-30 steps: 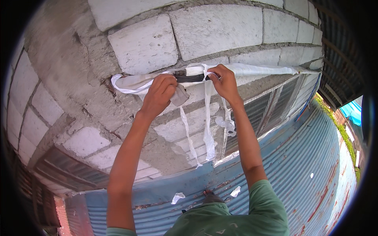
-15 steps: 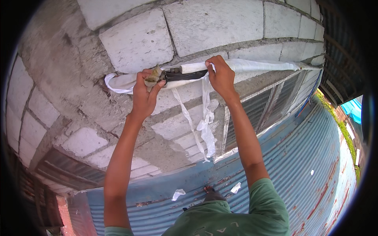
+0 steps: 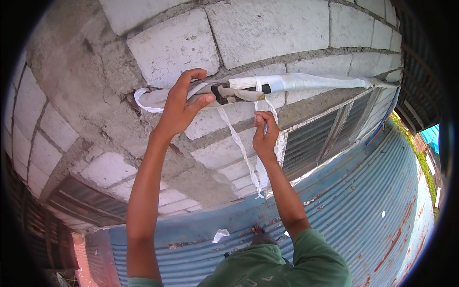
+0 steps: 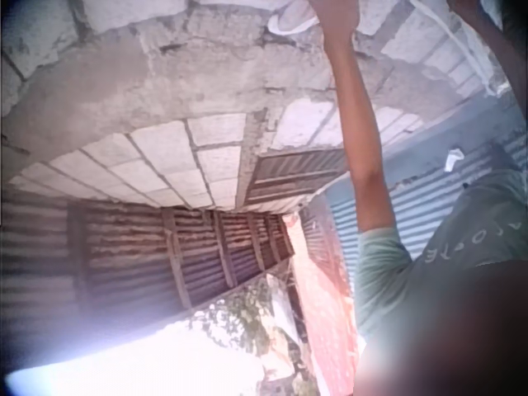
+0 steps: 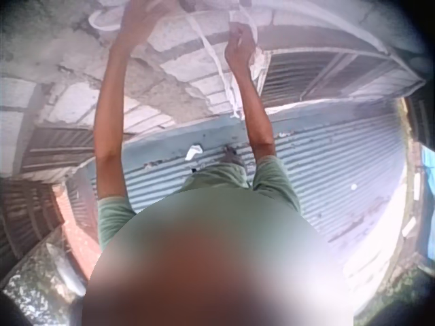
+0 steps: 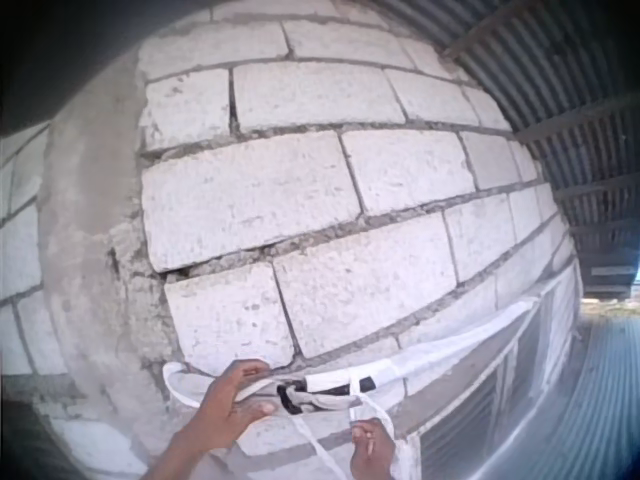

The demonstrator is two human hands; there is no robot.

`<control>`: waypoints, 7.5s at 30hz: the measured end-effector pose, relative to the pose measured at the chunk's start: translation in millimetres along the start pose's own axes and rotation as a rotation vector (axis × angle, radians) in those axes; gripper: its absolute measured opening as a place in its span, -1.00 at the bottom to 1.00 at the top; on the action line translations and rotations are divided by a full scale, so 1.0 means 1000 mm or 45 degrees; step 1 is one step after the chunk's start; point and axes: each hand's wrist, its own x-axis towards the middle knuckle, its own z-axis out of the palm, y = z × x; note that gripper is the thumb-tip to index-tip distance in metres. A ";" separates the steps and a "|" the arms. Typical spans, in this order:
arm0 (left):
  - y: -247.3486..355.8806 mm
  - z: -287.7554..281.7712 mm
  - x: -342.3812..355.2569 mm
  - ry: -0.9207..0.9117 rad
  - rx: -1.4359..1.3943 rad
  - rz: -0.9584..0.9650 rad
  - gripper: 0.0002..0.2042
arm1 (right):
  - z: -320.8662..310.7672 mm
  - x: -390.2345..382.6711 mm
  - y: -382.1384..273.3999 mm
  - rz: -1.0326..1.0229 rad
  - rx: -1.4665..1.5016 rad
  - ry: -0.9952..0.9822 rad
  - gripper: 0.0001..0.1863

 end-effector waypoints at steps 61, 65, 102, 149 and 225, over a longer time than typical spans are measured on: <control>-0.006 0.016 0.024 -0.106 0.935 -0.206 -0.83 | -0.014 0.045 0.009 0.520 0.452 -0.070 -0.63; -0.008 0.023 0.022 -0.058 0.947 -0.164 -0.83 | -0.014 0.041 0.005 0.341 0.182 -0.022 -0.62; -0.024 0.047 -0.049 0.350 0.994 0.257 -0.60 | -0.028 -0.026 0.040 0.619 0.339 0.055 -0.86; -0.056 -0.034 -0.089 0.916 0.262 -0.284 -0.73 | 0.113 0.104 -0.073 -0.854 -0.686 -0.892 -0.96; 0.013 0.028 -0.068 0.561 -0.017 -0.128 -0.75 | 0.102 0.045 -0.062 -0.729 -0.673 -0.266 -0.81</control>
